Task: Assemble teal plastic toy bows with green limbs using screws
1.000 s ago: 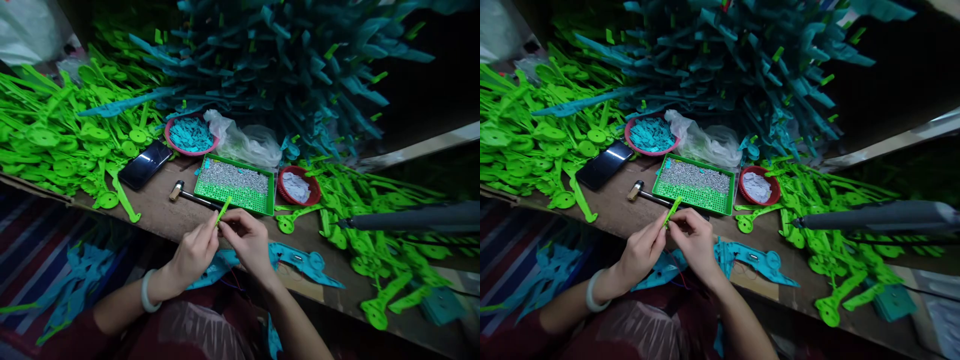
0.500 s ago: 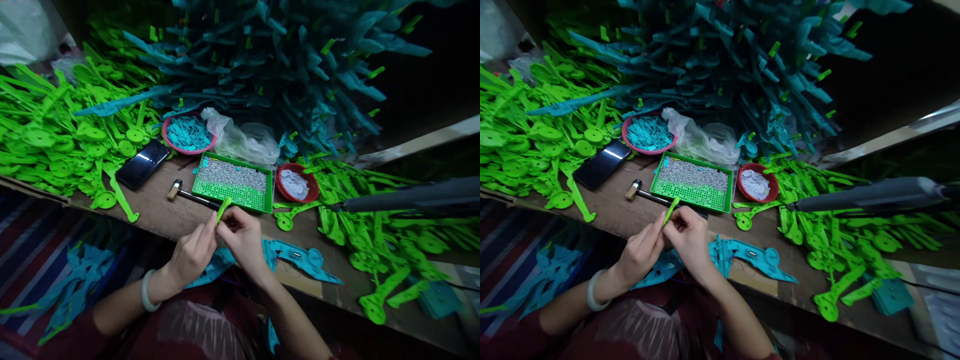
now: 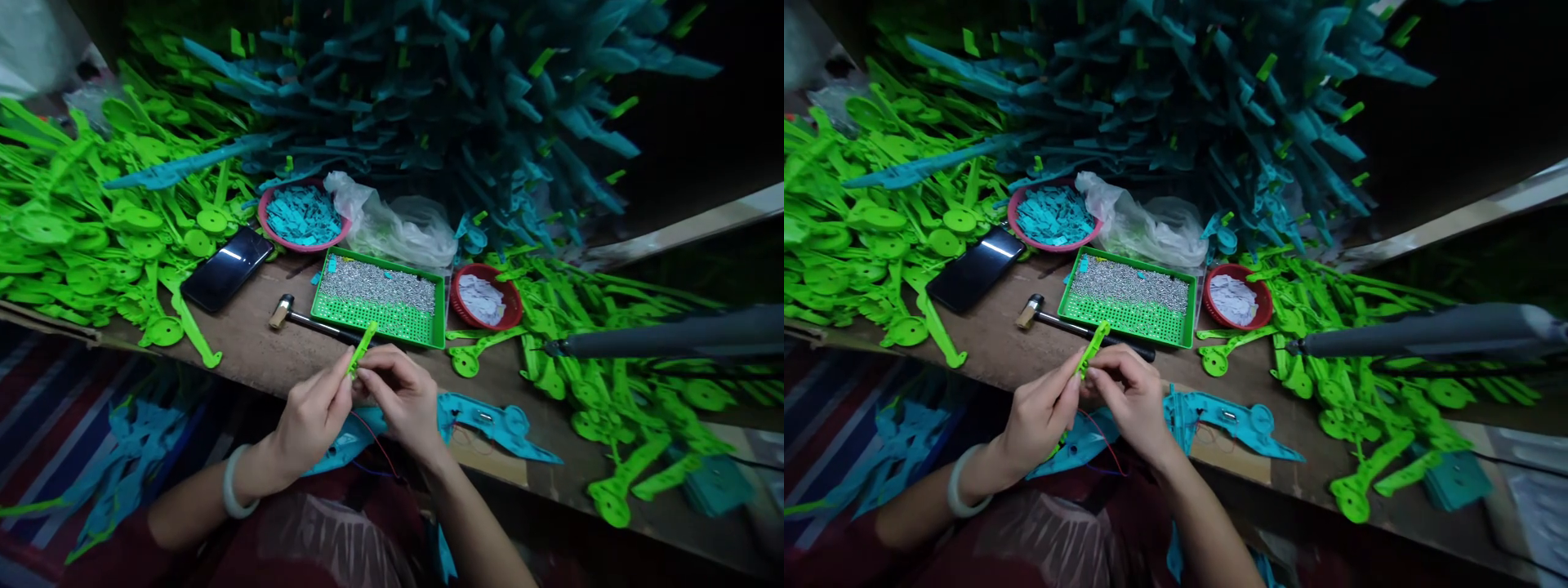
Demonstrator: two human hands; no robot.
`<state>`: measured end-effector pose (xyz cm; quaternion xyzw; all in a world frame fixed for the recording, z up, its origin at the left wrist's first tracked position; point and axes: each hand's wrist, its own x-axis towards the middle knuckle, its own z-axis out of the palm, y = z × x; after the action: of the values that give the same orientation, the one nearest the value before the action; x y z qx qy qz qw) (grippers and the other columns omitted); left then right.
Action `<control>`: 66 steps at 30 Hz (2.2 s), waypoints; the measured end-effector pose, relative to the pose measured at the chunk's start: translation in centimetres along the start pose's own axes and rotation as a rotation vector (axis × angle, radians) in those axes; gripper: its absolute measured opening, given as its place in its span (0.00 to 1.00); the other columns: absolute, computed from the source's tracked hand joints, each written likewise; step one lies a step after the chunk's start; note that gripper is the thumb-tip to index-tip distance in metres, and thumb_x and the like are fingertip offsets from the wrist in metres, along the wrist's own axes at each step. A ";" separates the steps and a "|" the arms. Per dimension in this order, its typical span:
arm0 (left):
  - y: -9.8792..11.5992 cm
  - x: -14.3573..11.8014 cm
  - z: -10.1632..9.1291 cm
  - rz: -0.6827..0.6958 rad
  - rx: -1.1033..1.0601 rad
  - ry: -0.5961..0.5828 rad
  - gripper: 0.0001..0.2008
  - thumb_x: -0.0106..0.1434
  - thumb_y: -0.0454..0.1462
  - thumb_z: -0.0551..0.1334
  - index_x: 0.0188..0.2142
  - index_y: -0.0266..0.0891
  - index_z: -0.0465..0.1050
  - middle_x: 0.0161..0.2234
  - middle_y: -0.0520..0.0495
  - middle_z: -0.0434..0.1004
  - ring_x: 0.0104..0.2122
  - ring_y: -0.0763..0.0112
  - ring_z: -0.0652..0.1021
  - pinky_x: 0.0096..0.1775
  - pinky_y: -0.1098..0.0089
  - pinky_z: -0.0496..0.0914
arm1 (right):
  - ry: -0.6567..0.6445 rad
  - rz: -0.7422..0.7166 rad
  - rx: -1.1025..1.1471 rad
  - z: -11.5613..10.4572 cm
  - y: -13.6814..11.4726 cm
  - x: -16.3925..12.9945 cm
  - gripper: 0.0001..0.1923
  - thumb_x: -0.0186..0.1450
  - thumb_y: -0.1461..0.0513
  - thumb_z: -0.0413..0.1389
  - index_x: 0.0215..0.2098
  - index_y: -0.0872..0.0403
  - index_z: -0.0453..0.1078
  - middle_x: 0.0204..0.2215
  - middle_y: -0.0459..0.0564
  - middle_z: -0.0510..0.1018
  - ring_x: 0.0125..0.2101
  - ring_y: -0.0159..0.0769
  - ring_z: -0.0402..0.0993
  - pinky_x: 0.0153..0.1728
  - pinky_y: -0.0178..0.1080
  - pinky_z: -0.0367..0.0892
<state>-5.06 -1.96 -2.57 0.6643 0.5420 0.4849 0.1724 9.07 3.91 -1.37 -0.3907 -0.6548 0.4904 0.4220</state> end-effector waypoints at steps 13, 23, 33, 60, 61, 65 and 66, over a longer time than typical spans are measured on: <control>-0.2 0.8 0.5 -0.058 -0.203 -0.020 0.19 0.72 0.33 0.51 0.60 0.32 0.67 0.20 0.55 0.72 0.15 0.79 0.69 0.26 0.76 0.73 | 0.130 -0.021 0.107 0.6 1.2 -0.1 0.01 0.62 0.64 0.61 0.34 0.51 0.75 0.30 0.47 0.79 0.29 0.32 0.75 0.29 0.35 0.72; -0.7 3.7 0.8 -0.444 -0.706 -0.149 0.22 0.74 0.45 0.51 0.57 0.34 0.70 0.19 0.56 0.71 0.10 0.83 0.65 0.14 0.80 0.60 | 0.107 -0.019 0.120 -0.4 0.1 2.7 0.02 0.62 0.62 0.62 0.34 0.52 0.76 0.27 0.45 0.79 0.25 0.31 0.75 0.29 0.35 0.72; -1.8 3.9 0.8 -0.118 -0.404 -0.082 0.20 0.74 0.39 0.49 0.55 0.31 0.72 0.14 0.59 0.63 0.12 0.79 0.67 0.20 0.77 0.67 | 0.051 0.273 0.305 0.4 0.0 3.8 0.15 0.56 0.55 0.67 0.29 0.54 0.68 0.20 0.40 0.72 0.19 0.28 0.70 0.21 0.32 0.69; -0.7 0.3 -7.7 -0.581 -0.324 0.287 0.17 0.69 0.48 0.57 0.40 0.37 0.76 0.30 0.48 0.80 0.22 0.77 0.69 0.25 0.76 0.64 | -0.312 -0.523 -1.103 -2.8 0.1 3.7 0.09 0.70 0.64 0.51 0.35 0.57 0.73 0.32 0.56 0.78 0.36 0.40 0.72 0.37 0.41 0.66; -0.5 -0.3 -7.9 -0.627 -0.399 0.312 0.17 0.68 0.48 0.58 0.41 0.37 0.75 0.29 0.48 0.80 0.19 0.78 0.66 0.22 0.76 0.61 | -0.477 -0.421 -1.209 -1.1 -0.2 4.7 0.10 0.69 0.65 0.51 0.34 0.57 0.72 0.32 0.57 0.77 0.36 0.42 0.72 0.35 0.41 0.65; -0.1 -1.7 -8.3 -0.785 -0.559 0.459 0.21 0.61 0.52 0.64 0.39 0.36 0.73 0.26 0.48 0.79 0.17 0.80 0.66 0.19 0.77 0.59 | -0.658 -0.259 -1.385 3.9 -0.2 6.1 0.11 0.66 0.73 0.47 0.38 0.62 0.72 0.35 0.62 0.77 0.38 0.48 0.74 0.31 0.42 0.65; -0.1 -2.1 -8.3 -0.827 -0.582 0.475 0.22 0.59 0.54 0.65 0.38 0.36 0.73 0.26 0.48 0.79 0.16 0.80 0.66 0.18 0.77 0.59 | -0.628 -0.266 -1.403 4.4 0.1 5.8 0.12 0.66 0.73 0.47 0.39 0.63 0.72 0.36 0.63 0.76 0.39 0.49 0.74 0.31 0.43 0.66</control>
<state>-11.88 -6.25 0.24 0.1937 0.6252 0.6429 0.3980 3.04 7.93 -1.18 -0.3271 -0.9421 -0.0053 -0.0737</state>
